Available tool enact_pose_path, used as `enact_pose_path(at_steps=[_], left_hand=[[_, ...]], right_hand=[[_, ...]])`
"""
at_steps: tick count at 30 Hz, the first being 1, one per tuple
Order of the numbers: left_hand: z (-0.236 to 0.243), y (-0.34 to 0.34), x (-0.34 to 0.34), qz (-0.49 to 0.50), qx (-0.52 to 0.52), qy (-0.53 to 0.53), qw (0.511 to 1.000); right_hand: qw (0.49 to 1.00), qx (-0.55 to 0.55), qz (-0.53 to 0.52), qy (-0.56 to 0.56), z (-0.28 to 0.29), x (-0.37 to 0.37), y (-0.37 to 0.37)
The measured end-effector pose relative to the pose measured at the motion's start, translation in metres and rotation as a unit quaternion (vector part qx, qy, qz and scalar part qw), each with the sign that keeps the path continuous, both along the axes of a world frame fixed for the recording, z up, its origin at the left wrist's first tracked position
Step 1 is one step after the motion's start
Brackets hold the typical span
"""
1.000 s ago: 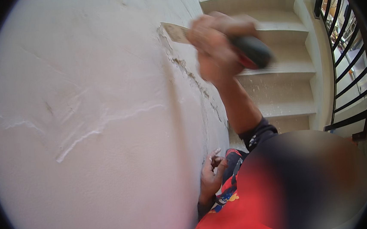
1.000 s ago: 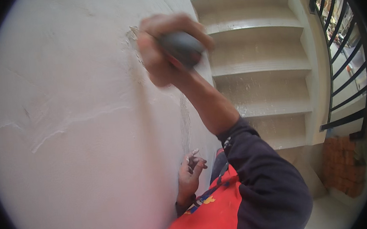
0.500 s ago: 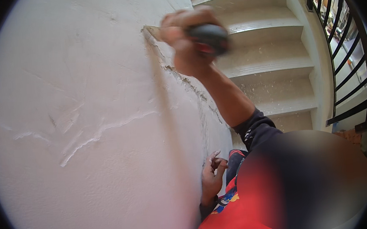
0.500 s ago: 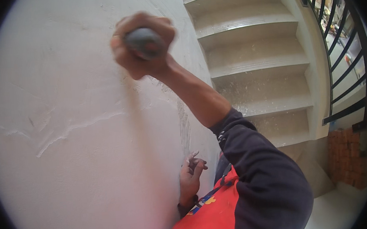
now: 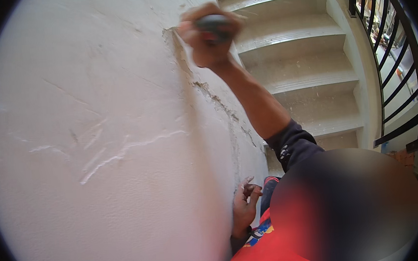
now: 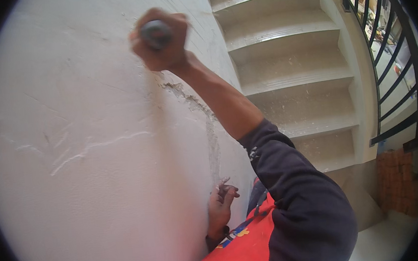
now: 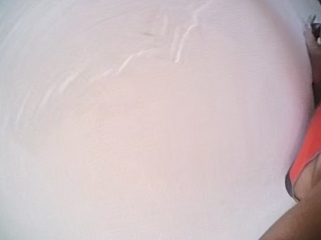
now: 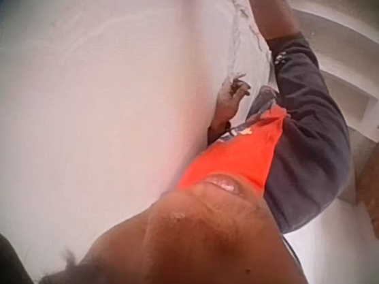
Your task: The person applies plaster to a wall and the ceiling under a spiral staircase using a trowel. They smooth the material over cracks and uneven areas, working methodically along the wall surface and then moving to the ceiling area.
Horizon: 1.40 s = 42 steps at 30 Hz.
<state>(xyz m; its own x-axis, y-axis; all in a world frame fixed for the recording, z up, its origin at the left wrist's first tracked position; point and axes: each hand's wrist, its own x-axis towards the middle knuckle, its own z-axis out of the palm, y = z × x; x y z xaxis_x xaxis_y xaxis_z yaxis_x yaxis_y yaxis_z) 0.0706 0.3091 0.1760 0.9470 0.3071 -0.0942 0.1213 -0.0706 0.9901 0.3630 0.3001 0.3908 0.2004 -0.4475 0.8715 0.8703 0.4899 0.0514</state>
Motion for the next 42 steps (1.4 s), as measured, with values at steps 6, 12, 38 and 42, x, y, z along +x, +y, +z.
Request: enact_pose_path(at_steps=[6, 12, 38, 42], left_hand=[[-0.006, -0.005, -0.007, -0.005, -0.024, 0.003, 1.0], [-0.017, -0.009, -0.024, 0.014, 0.001, -0.014, 1.0], [-0.026, -0.016, -0.016, -0.008, -0.023, 0.01, 1.0], [-0.036, 0.001, -0.014, -0.006, -0.002, 0.006, 1.0]], right_hand=[[0.997, 0.014, -0.08, -0.013, 0.005, 0.0, 0.003], [0.956, 0.119, 0.26, -0.062, 0.004, -0.054, -0.005], [0.995, 0.063, -0.08, 0.01, -0.021, 0.007, 0.013], [0.994, 0.016, -0.008, 0.106, -0.034, 0.024, 0.019]])
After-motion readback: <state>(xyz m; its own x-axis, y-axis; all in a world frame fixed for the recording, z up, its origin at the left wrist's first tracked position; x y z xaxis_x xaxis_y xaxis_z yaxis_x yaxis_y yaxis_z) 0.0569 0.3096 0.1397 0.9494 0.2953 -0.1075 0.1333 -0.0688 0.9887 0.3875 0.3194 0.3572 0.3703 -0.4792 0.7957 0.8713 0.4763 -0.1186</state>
